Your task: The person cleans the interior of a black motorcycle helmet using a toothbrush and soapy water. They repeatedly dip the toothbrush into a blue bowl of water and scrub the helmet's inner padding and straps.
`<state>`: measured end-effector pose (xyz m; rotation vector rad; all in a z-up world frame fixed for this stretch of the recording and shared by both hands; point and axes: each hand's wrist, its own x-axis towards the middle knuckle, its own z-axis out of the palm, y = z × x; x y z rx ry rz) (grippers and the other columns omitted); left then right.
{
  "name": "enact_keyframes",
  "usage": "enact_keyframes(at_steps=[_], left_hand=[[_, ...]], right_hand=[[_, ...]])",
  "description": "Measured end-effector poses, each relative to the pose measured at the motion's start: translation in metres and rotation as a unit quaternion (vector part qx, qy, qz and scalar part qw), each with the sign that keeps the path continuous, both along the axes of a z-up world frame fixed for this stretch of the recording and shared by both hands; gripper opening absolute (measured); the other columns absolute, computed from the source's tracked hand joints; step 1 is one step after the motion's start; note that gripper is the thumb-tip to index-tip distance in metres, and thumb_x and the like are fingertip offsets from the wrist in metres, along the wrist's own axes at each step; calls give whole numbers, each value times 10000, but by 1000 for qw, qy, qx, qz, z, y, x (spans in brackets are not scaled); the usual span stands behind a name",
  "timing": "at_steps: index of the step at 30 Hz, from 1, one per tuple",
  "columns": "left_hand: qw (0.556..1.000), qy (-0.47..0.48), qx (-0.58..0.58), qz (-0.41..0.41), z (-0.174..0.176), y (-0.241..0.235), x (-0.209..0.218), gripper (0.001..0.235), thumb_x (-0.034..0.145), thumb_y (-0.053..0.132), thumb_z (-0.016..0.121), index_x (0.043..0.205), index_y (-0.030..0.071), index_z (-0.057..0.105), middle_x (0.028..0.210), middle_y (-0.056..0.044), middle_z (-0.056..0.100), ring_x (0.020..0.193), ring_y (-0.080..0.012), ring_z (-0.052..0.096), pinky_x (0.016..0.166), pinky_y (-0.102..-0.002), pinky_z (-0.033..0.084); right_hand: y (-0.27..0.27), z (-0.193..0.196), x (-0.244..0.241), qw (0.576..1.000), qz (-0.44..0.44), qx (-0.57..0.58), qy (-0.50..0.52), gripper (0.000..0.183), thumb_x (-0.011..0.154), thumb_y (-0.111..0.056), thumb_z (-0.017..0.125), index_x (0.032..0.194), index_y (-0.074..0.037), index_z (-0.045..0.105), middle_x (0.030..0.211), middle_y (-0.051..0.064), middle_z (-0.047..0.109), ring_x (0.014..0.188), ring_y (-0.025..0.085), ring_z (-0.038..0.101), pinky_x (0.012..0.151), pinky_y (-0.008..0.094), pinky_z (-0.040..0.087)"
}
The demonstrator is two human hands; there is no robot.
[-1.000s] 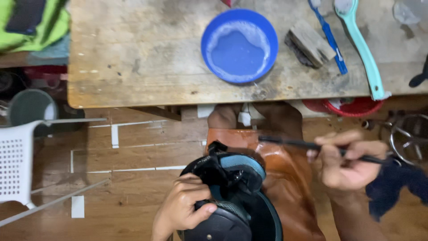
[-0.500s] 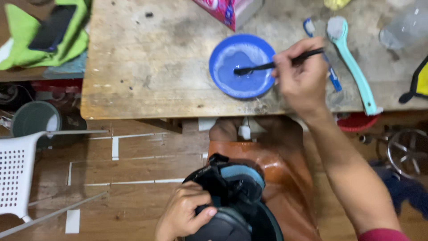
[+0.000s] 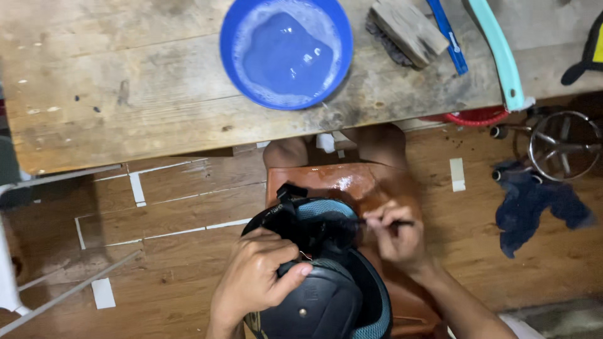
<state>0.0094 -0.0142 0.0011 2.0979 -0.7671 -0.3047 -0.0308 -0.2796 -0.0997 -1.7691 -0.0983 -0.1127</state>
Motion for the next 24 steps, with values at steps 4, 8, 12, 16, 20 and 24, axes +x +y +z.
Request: enact_keyframes(at_steps=[4,8,12,16,20,24], left_hand=[[1000,-5,3,2,-2,-3,-1,435,942,367,450,590,114,412,506,-20,411,475,-241,488,564,-351,393],[1000,-4,13,9,-2,-7,-6,432,932,386,465,596,114,455,505,2,425,466,-217,492,574,-327,414],[999,-19,19,19,0,-7,-9,415,928,384,471,614,114,494,532,15,475,488,-196,512,599,-313,428],[1000,-19,-7,7,0,-2,-7,442,943,374,418,589,110,423,517,-2,403,455,-210,449,573,-314,406],[1000,-17,-3,7,-1,3,-7,461,942,389,403,576,109,410,513,2,382,452,-194,431,577,-309,407],[1000,-8,-10,-16,-1,2,-5,417,946,372,401,641,107,504,539,-8,441,477,-223,477,593,-329,414]], right_hand=[[-9,3,8,993,76,-84,-22,146,859,-39,564,833,-75,425,730,78,583,683,180,612,668,289,483],[-15,10,18,987,135,-83,-14,88,868,-37,536,833,-56,457,747,85,598,700,188,657,629,255,521],[-11,6,16,983,122,-137,-22,111,852,-54,570,787,-70,481,742,90,603,705,201,636,701,297,510],[-15,-5,16,984,143,-111,-5,65,863,-76,520,859,-102,460,751,52,662,735,196,652,692,295,500],[-7,10,14,996,41,-74,-12,150,848,-44,555,820,-69,410,706,100,578,624,184,601,548,271,467],[-8,14,19,989,107,-104,15,109,848,-60,586,809,-84,487,748,63,622,645,169,622,576,249,483]])
